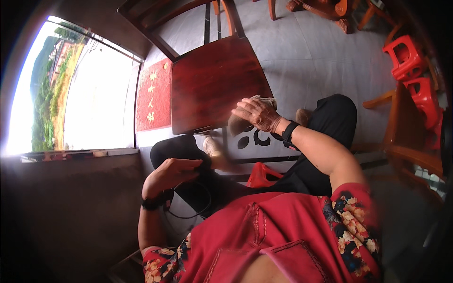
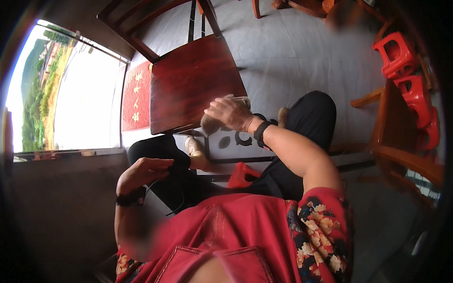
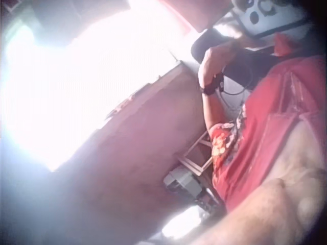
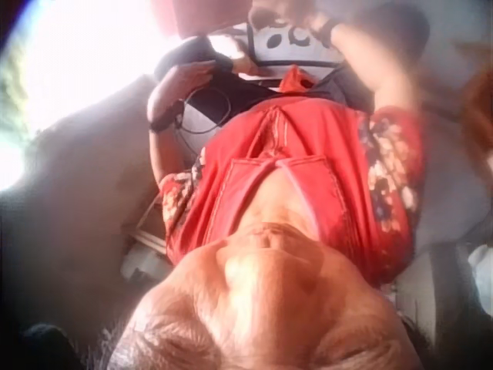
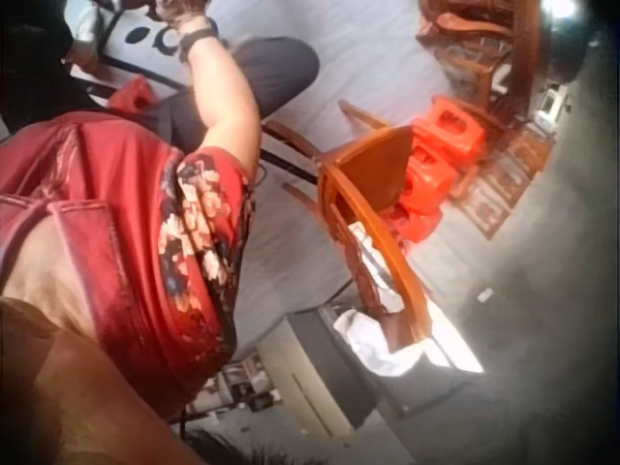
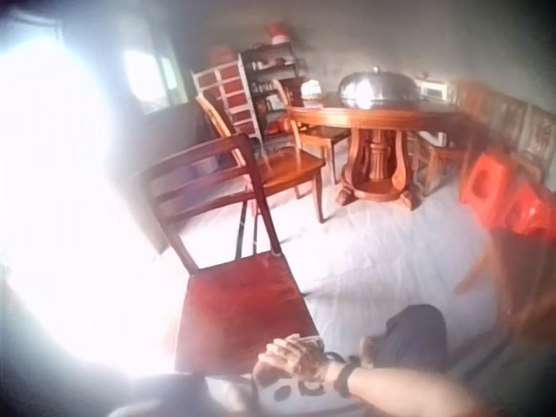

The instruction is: The person wipes the seat and the backrest of the chair with a cloth.

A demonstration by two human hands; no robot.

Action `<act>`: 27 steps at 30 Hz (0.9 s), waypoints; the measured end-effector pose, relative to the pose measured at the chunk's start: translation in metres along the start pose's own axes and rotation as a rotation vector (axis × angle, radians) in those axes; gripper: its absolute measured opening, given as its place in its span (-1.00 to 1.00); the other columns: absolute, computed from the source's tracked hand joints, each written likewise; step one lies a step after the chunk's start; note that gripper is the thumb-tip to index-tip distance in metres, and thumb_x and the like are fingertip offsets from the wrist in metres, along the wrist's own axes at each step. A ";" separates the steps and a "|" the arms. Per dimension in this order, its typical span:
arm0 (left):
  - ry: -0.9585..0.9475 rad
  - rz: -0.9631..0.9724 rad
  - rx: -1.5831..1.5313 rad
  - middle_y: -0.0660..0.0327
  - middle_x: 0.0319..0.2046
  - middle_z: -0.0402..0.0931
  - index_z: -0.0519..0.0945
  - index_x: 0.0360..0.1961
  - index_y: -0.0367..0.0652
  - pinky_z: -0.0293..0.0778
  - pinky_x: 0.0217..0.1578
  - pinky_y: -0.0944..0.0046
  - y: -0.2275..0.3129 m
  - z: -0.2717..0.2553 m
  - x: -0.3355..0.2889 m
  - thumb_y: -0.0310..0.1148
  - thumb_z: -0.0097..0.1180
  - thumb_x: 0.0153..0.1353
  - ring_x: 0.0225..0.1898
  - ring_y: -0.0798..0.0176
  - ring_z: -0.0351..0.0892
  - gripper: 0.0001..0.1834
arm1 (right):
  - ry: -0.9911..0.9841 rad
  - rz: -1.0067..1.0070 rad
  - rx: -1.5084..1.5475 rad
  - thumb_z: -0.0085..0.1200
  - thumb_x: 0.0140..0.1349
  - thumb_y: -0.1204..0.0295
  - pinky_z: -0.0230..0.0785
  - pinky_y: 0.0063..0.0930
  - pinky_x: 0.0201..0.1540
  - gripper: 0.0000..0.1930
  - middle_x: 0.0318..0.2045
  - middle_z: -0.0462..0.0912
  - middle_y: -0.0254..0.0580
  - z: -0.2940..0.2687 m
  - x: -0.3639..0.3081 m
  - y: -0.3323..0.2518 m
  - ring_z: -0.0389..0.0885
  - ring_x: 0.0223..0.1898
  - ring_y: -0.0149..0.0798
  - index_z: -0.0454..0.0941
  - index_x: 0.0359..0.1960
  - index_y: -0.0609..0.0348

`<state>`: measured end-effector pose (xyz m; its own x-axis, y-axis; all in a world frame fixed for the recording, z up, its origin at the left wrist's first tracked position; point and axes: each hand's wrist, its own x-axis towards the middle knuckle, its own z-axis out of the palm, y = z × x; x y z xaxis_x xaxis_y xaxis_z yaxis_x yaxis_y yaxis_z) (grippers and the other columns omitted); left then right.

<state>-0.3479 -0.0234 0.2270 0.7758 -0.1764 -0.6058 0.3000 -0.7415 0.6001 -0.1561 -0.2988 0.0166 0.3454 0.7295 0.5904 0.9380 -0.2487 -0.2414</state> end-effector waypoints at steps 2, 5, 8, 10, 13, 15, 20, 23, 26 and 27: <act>0.048 0.005 0.011 0.06 -0.23 0.68 0.64 -0.06 -0.24 0.53 -0.27 0.31 -0.029 0.013 -0.001 -0.43 0.31 0.09 -0.27 0.33 0.66 -0.65 | 0.026 0.146 0.042 0.04 0.16 0.45 0.32 -0.17 0.18 -0.60 0.05 0.49 -0.09 -0.002 0.000 0.000 0.46 0.11 -0.04 0.51 0.09 0.00; 0.106 -0.028 -0.031 0.03 -0.29 0.68 0.68 -0.13 -0.22 0.55 -0.28 0.28 -0.014 0.019 -0.031 -0.40 0.32 0.08 -0.28 0.18 0.69 -0.70 | 0.046 0.394 -0.075 0.05 0.19 0.48 0.17 -0.11 0.27 -0.57 0.19 0.37 -0.01 -0.002 0.002 -0.007 0.34 0.21 0.05 0.52 0.13 -0.01; 0.085 0.003 0.009 0.01 -0.26 0.67 0.69 -0.15 -0.19 0.56 -0.22 0.24 -0.006 0.031 -0.074 -0.42 0.33 0.03 -0.22 0.04 0.68 -0.70 | 0.104 0.589 -0.058 0.04 0.21 0.50 0.13 -0.09 0.33 -0.60 0.29 0.26 0.17 -0.001 0.004 -0.003 0.24 0.28 0.20 0.54 0.13 0.01; 0.120 0.046 0.035 0.01 -0.22 0.66 0.69 -0.16 -0.18 0.56 -0.18 0.22 -0.006 0.038 -0.085 -0.45 0.34 0.00 -0.20 0.00 0.67 -0.70 | 0.133 0.694 -0.055 0.01 0.24 0.51 0.11 -0.11 0.35 -0.59 0.31 0.21 0.25 -0.003 0.007 0.008 0.21 0.31 0.25 0.51 0.15 0.05; 0.266 0.096 0.038 0.02 -0.16 0.65 0.69 -0.17 -0.19 0.56 -0.12 0.22 -0.003 0.049 -0.089 -0.47 0.34 -0.02 -0.13 -0.02 0.64 -0.69 | 0.090 0.863 -0.136 -0.08 0.34 0.40 0.09 -0.07 0.35 -0.53 0.33 0.12 0.38 0.002 0.001 0.052 0.13 0.34 0.30 0.29 0.30 0.13; 0.338 0.221 -0.045 0.01 -0.23 0.65 0.68 -0.20 -0.24 0.55 -0.17 0.20 0.002 0.048 -0.071 -0.49 0.30 0.02 -0.19 -0.04 0.65 -0.74 | 0.088 0.977 -0.081 -0.10 0.37 0.35 0.07 -0.08 0.36 -0.43 0.33 0.09 0.44 -0.001 0.003 0.069 0.12 0.34 0.32 0.08 0.39 0.16; 0.367 0.421 -0.071 -0.02 -0.48 0.59 0.65 -0.37 -0.29 0.49 -0.38 0.16 -0.001 0.029 0.010 -0.50 0.16 0.06 -0.42 -0.02 0.63 -0.89 | -0.283 1.219 0.002 -0.12 0.37 0.10 0.23 -0.08 0.23 -0.34 0.16 0.32 0.46 -0.017 0.019 0.044 0.31 0.20 0.28 0.10 0.31 0.38; 0.455 0.397 -0.014 0.06 -0.55 0.60 0.66 -0.31 -0.31 0.54 -0.41 0.24 -0.020 0.019 0.094 -0.39 0.09 0.22 -0.49 0.17 0.66 -0.80 | 0.007 1.014 -0.163 -0.11 0.36 0.08 0.29 -0.05 0.15 -0.34 0.04 0.43 0.41 0.004 -0.009 0.036 0.40 0.10 0.28 0.15 0.22 0.50; 0.308 0.385 -0.085 0.04 -0.58 0.58 0.65 -0.32 -0.33 0.54 -0.43 0.23 -0.021 0.014 0.145 -0.30 0.09 0.27 -0.52 0.20 0.65 -0.73 | -0.118 1.095 -0.127 -0.09 0.35 0.09 0.30 -0.05 0.14 -0.33 0.05 0.41 0.44 0.000 0.001 0.037 0.41 0.10 0.27 0.14 0.20 0.53; 0.221 0.371 -0.094 0.01 -0.58 0.58 0.65 -0.34 -0.32 0.53 -0.44 0.22 -0.027 0.017 0.159 -0.23 0.06 0.30 -0.53 0.18 0.65 -0.68 | -0.115 1.129 -0.133 -0.12 0.36 0.11 0.32 -0.03 0.12 -0.42 0.01 0.45 0.44 0.000 0.009 0.037 0.44 0.07 0.27 0.24 0.09 0.52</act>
<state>-0.2425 -0.0426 0.1057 0.9376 -0.2690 -0.2203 0.0204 -0.5900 0.8071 -0.1186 -0.3015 0.0129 0.9950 0.0987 0.0127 0.0917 -0.8602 -0.5017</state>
